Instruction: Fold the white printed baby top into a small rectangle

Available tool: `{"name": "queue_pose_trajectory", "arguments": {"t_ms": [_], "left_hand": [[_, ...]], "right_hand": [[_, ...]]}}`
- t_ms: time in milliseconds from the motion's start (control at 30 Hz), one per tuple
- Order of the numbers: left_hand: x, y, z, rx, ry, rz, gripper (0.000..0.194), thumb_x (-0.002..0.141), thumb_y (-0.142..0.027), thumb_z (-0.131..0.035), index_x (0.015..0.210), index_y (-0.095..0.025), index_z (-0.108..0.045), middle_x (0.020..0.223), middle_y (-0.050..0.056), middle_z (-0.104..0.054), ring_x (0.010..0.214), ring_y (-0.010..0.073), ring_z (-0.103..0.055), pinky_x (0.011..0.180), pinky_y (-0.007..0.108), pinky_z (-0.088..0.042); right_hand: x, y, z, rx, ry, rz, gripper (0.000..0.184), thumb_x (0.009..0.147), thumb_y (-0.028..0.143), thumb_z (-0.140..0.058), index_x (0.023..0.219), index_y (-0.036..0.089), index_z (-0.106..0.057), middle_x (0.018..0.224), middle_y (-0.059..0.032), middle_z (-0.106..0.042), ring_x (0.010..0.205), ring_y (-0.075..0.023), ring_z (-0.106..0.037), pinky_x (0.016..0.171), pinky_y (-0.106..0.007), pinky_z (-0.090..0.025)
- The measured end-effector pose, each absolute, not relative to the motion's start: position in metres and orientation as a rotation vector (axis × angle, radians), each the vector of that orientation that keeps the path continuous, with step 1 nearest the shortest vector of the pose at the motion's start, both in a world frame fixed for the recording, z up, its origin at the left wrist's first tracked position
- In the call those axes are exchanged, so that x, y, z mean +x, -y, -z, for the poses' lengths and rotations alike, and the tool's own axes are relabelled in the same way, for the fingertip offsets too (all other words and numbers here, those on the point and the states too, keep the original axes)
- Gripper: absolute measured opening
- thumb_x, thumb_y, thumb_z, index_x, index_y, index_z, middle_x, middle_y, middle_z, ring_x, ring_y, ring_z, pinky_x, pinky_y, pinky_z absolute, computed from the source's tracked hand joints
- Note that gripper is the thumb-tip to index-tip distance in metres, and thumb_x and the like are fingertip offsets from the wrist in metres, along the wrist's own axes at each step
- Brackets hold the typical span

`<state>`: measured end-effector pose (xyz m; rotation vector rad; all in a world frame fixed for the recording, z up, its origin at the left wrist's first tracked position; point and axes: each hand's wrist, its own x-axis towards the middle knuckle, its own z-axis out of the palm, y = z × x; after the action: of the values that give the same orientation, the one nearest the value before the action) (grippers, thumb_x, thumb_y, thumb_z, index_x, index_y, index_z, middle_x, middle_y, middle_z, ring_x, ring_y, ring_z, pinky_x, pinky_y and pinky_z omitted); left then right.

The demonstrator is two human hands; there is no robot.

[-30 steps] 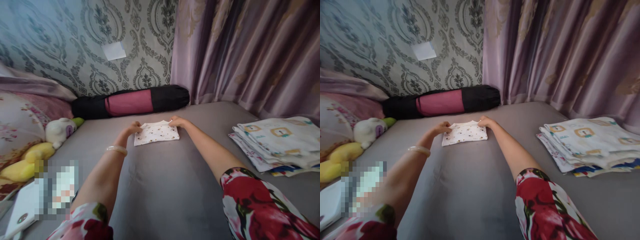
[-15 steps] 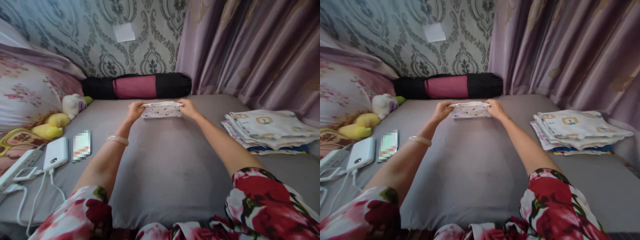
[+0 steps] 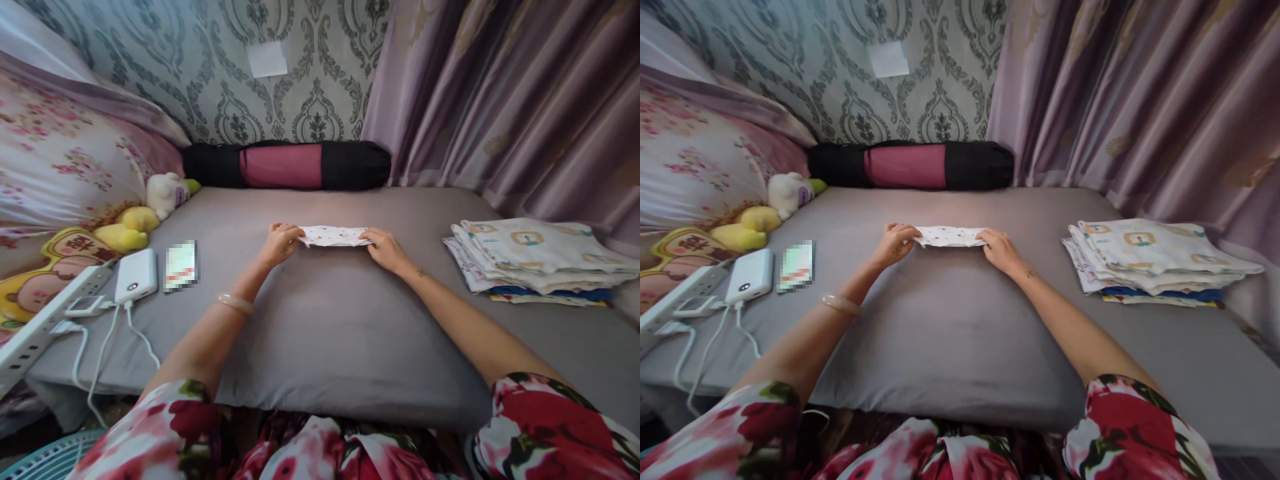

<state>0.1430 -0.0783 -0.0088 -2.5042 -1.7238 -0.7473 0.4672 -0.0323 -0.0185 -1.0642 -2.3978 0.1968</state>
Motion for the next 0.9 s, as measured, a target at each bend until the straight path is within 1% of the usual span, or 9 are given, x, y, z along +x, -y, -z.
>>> {"name": "queue_pose_trajectory", "arguments": {"t_ms": [200, 300, 367, 433, 500, 600, 700, 800, 900], "left_hand": [[0.142, 0.096, 0.021, -2.622, 1.694, 0.504, 0.043, 0.081, -0.009, -0.041, 0.11, -0.025, -0.068, 0.12, 0.006, -0.068, 0.114, 0.0217, -0.057, 0.106, 0.043, -0.025], [0.141, 0.102, 0.024, -2.654, 1.68, 0.453, 0.048, 0.075, -0.008, -0.044, 0.113, -0.025, -0.067, 0.123, 0.008, -0.066, 0.117, 0.0242, -0.055, 0.106, 0.046, -0.024], [0.143, 0.105, 0.023, -2.66, 1.725, 0.462, 0.047, 0.073, -0.011, -0.048, 0.113, -0.025, -0.067, 0.123, 0.008, -0.065, 0.117, 0.0255, -0.055, 0.106, 0.046, -0.025], [0.15, 0.103, 0.018, -2.623, 1.822, 0.516, 0.04, 0.077, -0.016, -0.047, 0.111, -0.024, -0.068, 0.12, 0.008, -0.067, 0.115, 0.0255, -0.057, 0.106, 0.045, -0.027], [0.162, 0.097, 0.013, -2.528, 1.935, 0.585, 0.036, 0.084, -0.019, -0.043, 0.111, -0.023, -0.067, 0.118, 0.008, -0.068, 0.113, 0.0248, -0.058, 0.106, 0.045, -0.029], [0.188, 0.082, 0.009, -2.372, 2.048, 0.607, 0.037, 0.09, -0.02, -0.038, 0.119, -0.022, -0.061, 0.125, 0.01, -0.065, 0.118, 0.0245, -0.056, 0.106, 0.045, -0.031], [0.21, 0.067, 0.012, -2.356, 2.074, 0.52, 0.041, 0.093, -0.021, -0.037, 0.131, -0.019, -0.052, 0.137, 0.013, -0.056, 0.129, 0.0255, -0.048, 0.108, 0.046, -0.03], [0.221, 0.057, 0.022, -2.328, 2.108, 0.482, 0.045, 0.096, -0.027, -0.034, 0.138, -0.014, -0.045, 0.144, 0.015, -0.05, 0.138, 0.0267, -0.038, 0.113, 0.046, -0.026], [0.221, 0.053, 0.033, -2.32, 2.106, 0.455, 0.048, 0.098, -0.031, -0.028, 0.14, -0.012, -0.043, 0.146, 0.016, -0.048, 0.14, 0.0266, -0.036, 0.115, 0.046, -0.023]], "right_hand": [[0.472, 0.053, 0.03, -1.131, 2.555, -0.166, 0.045, 0.081, 0.003, -0.04, 0.116, 0.019, -0.064, 0.124, -0.0107, -0.063, 0.115, -0.023, -0.053, 0.097, -0.037, -0.036], [0.473, 0.06, 0.03, -1.123, 2.615, -0.164, 0.049, 0.08, -0.001, -0.039, 0.117, 0.019, -0.063, 0.126, -0.0092, -0.062, 0.115, -0.0208, -0.053, 0.099, -0.034, -0.033], [0.47, 0.062, 0.027, -1.171, 2.625, -0.191, 0.048, 0.079, -0.002, -0.039, 0.114, 0.019, -0.065, 0.125, -0.0082, -0.063, 0.114, -0.0196, -0.054, 0.098, -0.033, -0.033], [0.461, 0.061, 0.023, -1.247, 2.592, -0.218, 0.044, 0.08, -0.001, -0.039, 0.109, 0.018, -0.066, 0.122, -0.008, -0.064, 0.114, -0.0195, -0.054, 0.097, -0.032, -0.033], [0.445, 0.058, 0.018, -1.303, 2.533, -0.217, 0.04, 0.084, 0.003, -0.04, 0.11, 0.018, -0.067, 0.123, -0.0087, -0.064, 0.116, -0.0206, -0.053, 0.098, -0.033, -0.034], [0.412, 0.051, 0.012, -1.345, 2.46, -0.174, 0.039, 0.092, 0.012, -0.036, 0.12, 0.016, -0.062, 0.127, -0.0111, -0.062, 0.118, -0.0226, -0.053, 0.101, -0.036, -0.034], [0.38, 0.044, 0.01, -1.379, 2.441, -0.154, 0.039, 0.097, 0.019, -0.033, 0.125, 0.013, -0.058, 0.128, -0.0148, -0.06, 0.121, -0.0245, -0.051, 0.104, -0.038, -0.034], [0.36, 0.041, 0.015, -1.39, 2.431, -0.155, 0.041, 0.098, 0.022, -0.032, 0.131, 0.012, -0.053, 0.138, -0.0149, -0.054, 0.131, -0.0244, -0.043, 0.109, -0.039, -0.029], [0.352, 0.039, 0.025, -1.424, 2.426, -0.184, 0.045, 0.099, 0.024, -0.03, 0.139, 0.011, -0.046, 0.147, -0.0146, -0.045, 0.139, -0.0246, -0.034, 0.114, -0.041, -0.023]]}}
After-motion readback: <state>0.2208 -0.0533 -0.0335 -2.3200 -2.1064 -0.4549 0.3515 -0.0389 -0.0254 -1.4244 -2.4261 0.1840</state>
